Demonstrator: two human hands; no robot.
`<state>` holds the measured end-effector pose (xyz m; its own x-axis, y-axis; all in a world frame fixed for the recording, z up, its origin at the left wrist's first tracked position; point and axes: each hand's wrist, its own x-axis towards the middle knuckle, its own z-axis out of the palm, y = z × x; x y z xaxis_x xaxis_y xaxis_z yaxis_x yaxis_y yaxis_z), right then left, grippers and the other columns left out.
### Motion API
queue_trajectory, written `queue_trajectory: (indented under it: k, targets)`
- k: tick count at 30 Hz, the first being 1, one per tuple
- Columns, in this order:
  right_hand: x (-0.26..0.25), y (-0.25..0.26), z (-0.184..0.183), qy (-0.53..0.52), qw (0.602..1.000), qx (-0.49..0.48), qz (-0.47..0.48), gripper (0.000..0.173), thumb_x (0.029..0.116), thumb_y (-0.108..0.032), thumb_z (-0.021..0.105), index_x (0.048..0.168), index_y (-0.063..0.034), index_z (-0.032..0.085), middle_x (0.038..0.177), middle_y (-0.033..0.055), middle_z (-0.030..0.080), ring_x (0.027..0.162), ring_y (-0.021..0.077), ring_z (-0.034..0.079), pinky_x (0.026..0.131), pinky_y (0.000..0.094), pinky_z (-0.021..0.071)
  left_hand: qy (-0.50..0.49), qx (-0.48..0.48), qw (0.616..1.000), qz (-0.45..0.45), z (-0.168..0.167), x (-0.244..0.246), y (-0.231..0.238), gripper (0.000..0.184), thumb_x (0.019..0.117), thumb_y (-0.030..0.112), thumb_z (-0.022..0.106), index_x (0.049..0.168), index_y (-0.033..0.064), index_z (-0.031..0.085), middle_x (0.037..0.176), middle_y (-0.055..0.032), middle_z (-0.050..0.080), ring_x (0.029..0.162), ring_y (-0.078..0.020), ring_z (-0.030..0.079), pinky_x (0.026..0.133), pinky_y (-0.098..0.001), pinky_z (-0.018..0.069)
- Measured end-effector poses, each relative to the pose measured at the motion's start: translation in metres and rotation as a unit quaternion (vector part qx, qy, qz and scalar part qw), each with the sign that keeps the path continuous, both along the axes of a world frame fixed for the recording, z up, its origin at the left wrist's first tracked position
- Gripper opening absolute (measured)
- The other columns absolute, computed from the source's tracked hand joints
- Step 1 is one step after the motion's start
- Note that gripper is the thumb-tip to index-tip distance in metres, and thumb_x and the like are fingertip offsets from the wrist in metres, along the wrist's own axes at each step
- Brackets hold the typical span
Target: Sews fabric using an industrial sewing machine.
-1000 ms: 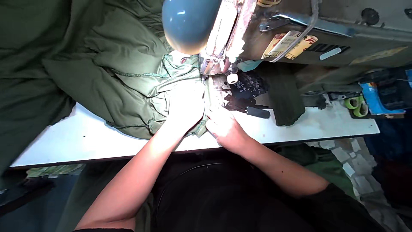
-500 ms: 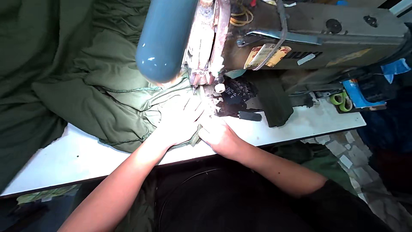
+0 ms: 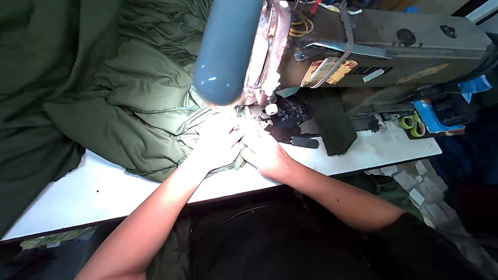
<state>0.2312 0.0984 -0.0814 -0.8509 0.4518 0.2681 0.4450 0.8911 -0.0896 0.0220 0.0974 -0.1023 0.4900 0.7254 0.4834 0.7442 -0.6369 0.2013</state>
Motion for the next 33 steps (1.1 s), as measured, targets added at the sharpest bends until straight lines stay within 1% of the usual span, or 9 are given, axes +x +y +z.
queue_trajectory:
  k: [4, 8, 17, 19, 21, 24, 27, 29, 33]
  targets:
    - [-0.002, 0.012, -0.001, -0.010, 1.000, -0.008, 0.001, 0.011, 0.0930, -0.006, 0.062, 0.093, -0.0047, 0.072, 0.117, 0.0179, 0.069, 0.119, 0.0351, 0.064, 0.104, 0.0543, 0.0482, 0.003, -0.016, 1.000, 0.016, 0.004, -0.001, 0.009, 0.040, 0.0934, 0.025, 0.046, 0.111, 0.0068, 0.077, 0.113, -0.0214, 0.069, 0.115, -0.0438, 0.063, 0.094, -0.0631, 0.0462]
    - [-0.007, 0.026, -0.004, 0.008, 1.000, -0.017, -0.001, 0.013, 0.0936, -0.004, 0.059, 0.091, -0.0034, 0.073, 0.109, 0.0172, 0.069, 0.113, 0.0352, 0.065, 0.102, 0.0552, 0.0485, 0.004, -0.016, 1.000, 0.025, 0.006, -0.002, 0.019, 0.039, 0.0921, 0.023, 0.047, 0.111, 0.0068, 0.077, 0.114, -0.0217, 0.069, 0.110, -0.0430, 0.065, 0.088, -0.0620, 0.0486]
    - [-0.014, 0.041, -0.002, 0.057, 0.997, -0.037, -0.031, 0.017, 0.0888, 0.005, 0.062, 0.099, -0.0020, 0.075, 0.113, 0.0163, 0.072, 0.113, 0.0344, 0.067, 0.103, 0.0556, 0.0475, -0.014, -0.032, 0.996, 0.078, 0.019, 0.005, 0.018, 0.034, 0.0954, 0.022, 0.049, 0.105, 0.0080, 0.078, 0.114, -0.0230, 0.068, 0.115, -0.0438, 0.062, 0.097, -0.0637, 0.0442]
    - [-0.014, 0.039, -0.007, 0.070, 0.995, -0.053, -0.037, 0.019, 0.0862, 0.004, 0.066, 0.101, -0.0015, 0.076, 0.114, 0.0180, 0.073, 0.113, 0.0366, 0.067, 0.104, 0.0565, 0.0467, -0.052, -0.069, 0.988, 0.130, 0.027, 0.020, -0.021, 0.034, 0.0946, 0.022, 0.047, 0.095, 0.0057, 0.077, 0.099, -0.0148, 0.071, 0.098, -0.0335, 0.069, 0.084, -0.0552, 0.0530]
    - [-0.015, 0.035, -0.003, 0.025, 0.987, -0.126, -0.097, 0.024, 0.0928, -0.004, 0.064, 0.114, 0.0003, 0.075, 0.119, 0.0202, 0.071, 0.118, 0.0365, 0.063, 0.111, 0.0521, 0.0420, -0.075, -0.152, 0.969, 0.182, 0.029, 0.040, -0.065, 0.038, 0.0955, 0.026, 0.046, 0.087, 0.0017, 0.075, 0.080, -0.0144, 0.071, 0.079, -0.0329, 0.071, 0.067, -0.0545, 0.0546]
    - [-0.022, 0.036, 0.014, 0.040, 0.946, -0.265, -0.182, 0.031, 0.0991, -0.010, 0.057, 0.125, 0.0003, 0.070, 0.123, 0.0216, 0.069, 0.123, 0.0349, 0.061, 0.112, 0.0486, 0.0424, -0.063, -0.181, 0.954, 0.231, 0.012, 0.055, -0.086, 0.049, 0.0958, 0.039, 0.048, 0.111, 0.0025, 0.075, 0.102, -0.0169, 0.074, 0.097, -0.0353, 0.072, 0.083, -0.0560, 0.0560]
    - [-0.025, 0.038, 0.010, 0.058, 0.950, -0.238, -0.193, 0.027, 0.0988, -0.013, 0.058, 0.117, -0.0004, 0.073, 0.116, 0.0190, 0.072, 0.118, 0.0332, 0.065, 0.107, 0.0483, 0.0472, -0.116, -0.167, 0.921, 0.332, 0.015, 0.051, -0.048, 0.050, 0.0914, 0.042, 0.060, 0.120, 0.0016, 0.069, 0.113, -0.0196, 0.071, 0.110, -0.0363, 0.067, 0.095, -0.0574, 0.0515]
    - [-0.026, 0.040, 0.002, 0.061, 0.956, -0.218, -0.186, 0.025, 0.0989, -0.012, 0.059, 0.114, 0.0013, 0.073, 0.114, 0.0199, 0.072, 0.115, 0.0344, 0.065, 0.105, 0.0495, 0.0479, -0.110, -0.159, 0.907, 0.374, 0.025, 0.042, -0.015, 0.037, 0.0957, 0.031, 0.066, 0.116, 0.0000, 0.070, 0.111, -0.0233, 0.070, 0.110, -0.0418, 0.066, 0.095, -0.0626, 0.0494]
    - [-0.028, 0.038, 0.000, 0.076, 0.960, -0.182, -0.198, 0.025, 0.0998, -0.012, 0.057, 0.112, 0.0030, 0.073, 0.113, 0.0208, 0.072, 0.115, 0.0347, 0.067, 0.104, 0.0485, 0.0492, -0.150, -0.110, 0.905, 0.382, 0.027, 0.022, 0.020, 0.021, 0.1023, 0.010, 0.054, 0.110, -0.0055, 0.067, 0.116, -0.0288, 0.065, 0.114, -0.0475, 0.062, 0.094, -0.0646, 0.0481]
